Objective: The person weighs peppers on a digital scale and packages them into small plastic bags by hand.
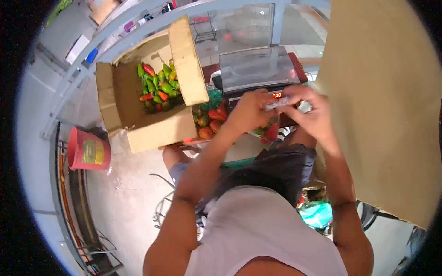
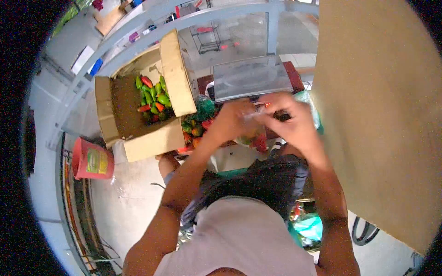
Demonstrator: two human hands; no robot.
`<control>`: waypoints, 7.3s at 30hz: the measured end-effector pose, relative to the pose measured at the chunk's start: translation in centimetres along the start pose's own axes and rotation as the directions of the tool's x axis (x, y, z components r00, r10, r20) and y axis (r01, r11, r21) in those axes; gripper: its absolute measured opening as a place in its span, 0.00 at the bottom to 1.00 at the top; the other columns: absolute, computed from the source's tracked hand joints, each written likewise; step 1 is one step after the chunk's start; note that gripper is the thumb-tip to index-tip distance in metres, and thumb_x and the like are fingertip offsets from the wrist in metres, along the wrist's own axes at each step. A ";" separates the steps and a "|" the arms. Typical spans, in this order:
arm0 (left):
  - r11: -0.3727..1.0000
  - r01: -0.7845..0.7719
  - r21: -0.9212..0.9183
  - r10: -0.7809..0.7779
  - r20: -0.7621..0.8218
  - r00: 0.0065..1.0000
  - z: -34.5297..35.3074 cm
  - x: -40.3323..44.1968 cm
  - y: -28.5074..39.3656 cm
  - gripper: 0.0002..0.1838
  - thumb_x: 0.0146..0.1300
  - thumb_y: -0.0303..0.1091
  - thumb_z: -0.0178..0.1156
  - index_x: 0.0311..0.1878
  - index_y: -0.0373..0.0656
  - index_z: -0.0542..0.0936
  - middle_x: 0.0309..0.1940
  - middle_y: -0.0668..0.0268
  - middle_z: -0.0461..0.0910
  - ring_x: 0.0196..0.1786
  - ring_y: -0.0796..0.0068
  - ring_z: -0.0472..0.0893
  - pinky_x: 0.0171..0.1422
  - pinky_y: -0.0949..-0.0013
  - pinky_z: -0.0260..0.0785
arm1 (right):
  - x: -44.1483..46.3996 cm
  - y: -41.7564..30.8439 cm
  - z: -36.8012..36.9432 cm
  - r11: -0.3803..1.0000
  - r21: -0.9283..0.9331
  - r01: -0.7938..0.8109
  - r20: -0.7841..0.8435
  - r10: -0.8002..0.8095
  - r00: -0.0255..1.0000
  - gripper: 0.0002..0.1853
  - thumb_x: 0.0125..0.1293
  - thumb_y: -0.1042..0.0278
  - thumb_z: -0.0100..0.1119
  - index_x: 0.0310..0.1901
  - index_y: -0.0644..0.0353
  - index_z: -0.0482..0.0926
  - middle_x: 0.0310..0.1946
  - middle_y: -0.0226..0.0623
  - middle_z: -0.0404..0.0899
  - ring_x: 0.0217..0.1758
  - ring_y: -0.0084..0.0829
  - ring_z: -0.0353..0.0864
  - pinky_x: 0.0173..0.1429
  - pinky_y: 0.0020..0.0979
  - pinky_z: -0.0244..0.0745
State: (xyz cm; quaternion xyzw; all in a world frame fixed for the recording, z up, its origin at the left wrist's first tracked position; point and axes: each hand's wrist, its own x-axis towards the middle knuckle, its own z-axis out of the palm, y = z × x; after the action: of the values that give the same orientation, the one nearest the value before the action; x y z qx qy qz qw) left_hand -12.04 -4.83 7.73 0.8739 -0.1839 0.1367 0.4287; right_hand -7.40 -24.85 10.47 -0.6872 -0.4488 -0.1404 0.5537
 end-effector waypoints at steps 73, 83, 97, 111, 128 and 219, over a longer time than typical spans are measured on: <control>0.123 -0.156 -0.980 -0.494 -0.197 0.847 -0.8 -13.2 9.1 0.07 0.54 0.15 0.59 0.34 0.33 0.84 0.44 0.54 0.83 0.41 0.67 0.83 0.46 0.68 0.76 | -2.3 -6.0 6.9 -0.134 0.969 -0.206 0.208 0.001 0.978 0.12 0.60 0.63 0.72 0.41 0.58 0.81 0.47 0.36 0.79 0.53 0.35 0.78 0.59 0.38 0.73; 0.537 -0.074 -0.841 -0.336 -0.293 0.895 -6.4 -12.3 9.8 0.13 0.51 0.09 0.49 0.34 0.27 0.82 0.40 0.51 0.82 0.36 0.66 0.85 0.45 0.67 0.81 | -4.8 -5.2 4.6 0.851 0.406 -0.333 0.463 0.122 0.878 0.40 0.55 0.83 0.64 0.72 0.61 0.65 0.63 0.50 0.76 0.64 0.36 0.79 0.72 0.36 0.65; 0.998 0.066 0.025 -0.058 -0.226 0.972 -5.5 -11.9 8.5 0.13 0.56 0.18 0.63 0.44 0.39 0.86 0.38 0.57 0.85 0.44 0.62 0.86 0.48 0.64 0.78 | -6.5 -5.4 5.4 0.755 0.466 -0.462 0.261 0.382 0.887 0.35 0.54 0.77 0.70 0.66 0.55 0.75 0.48 0.38 0.85 0.49 0.30 0.84 0.58 0.33 0.78; 0.309 -0.135 -0.941 -0.289 -0.229 0.930 1.4 -13.9 9.3 0.09 0.61 0.18 0.66 0.45 0.32 0.84 0.49 0.57 0.83 0.52 0.72 0.81 0.53 0.70 0.77 | -4.7 -7.9 7.1 0.136 0.968 -0.211 0.198 0.097 0.975 0.44 0.56 0.56 0.78 0.69 0.61 0.63 0.51 0.37 0.77 0.55 0.31 0.79 0.59 0.30 0.75; 0.621 0.155 -0.768 -0.579 -0.317 0.751 -0.6 -11.3 7.2 0.25 0.62 0.25 0.66 0.63 0.41 0.74 0.43 0.64 0.85 0.39 0.75 0.86 0.37 0.71 0.79 | -9.9 -1.2 10.0 0.904 0.215 -0.371 -0.170 0.408 0.897 0.08 0.63 0.76 0.62 0.44 0.60 0.83 0.42 0.36 0.84 0.44 0.28 0.82 0.52 0.31 0.77; 0.701 0.669 -0.246 -0.609 0.281 0.742 6.6 -15.1 -2.1 0.18 0.65 0.30 0.65 0.58 0.38 0.79 0.50 0.59 0.83 0.52 0.70 0.83 0.57 0.68 0.74 | -44.6 -4.8 -12.2 0.602 -0.744 -0.290 0.395 0.746 0.536 0.13 0.48 0.54 0.75 0.38 0.38 0.90 0.53 0.29 0.80 0.55 0.35 0.78 0.56 0.44 0.73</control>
State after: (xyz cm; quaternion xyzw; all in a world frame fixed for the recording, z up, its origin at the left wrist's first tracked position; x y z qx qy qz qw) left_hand -24.11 -5.85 -3.71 0.8065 0.0741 -0.1329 0.5713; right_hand -32.31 -56.30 -13.00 -0.9292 -0.3066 0.1691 0.1187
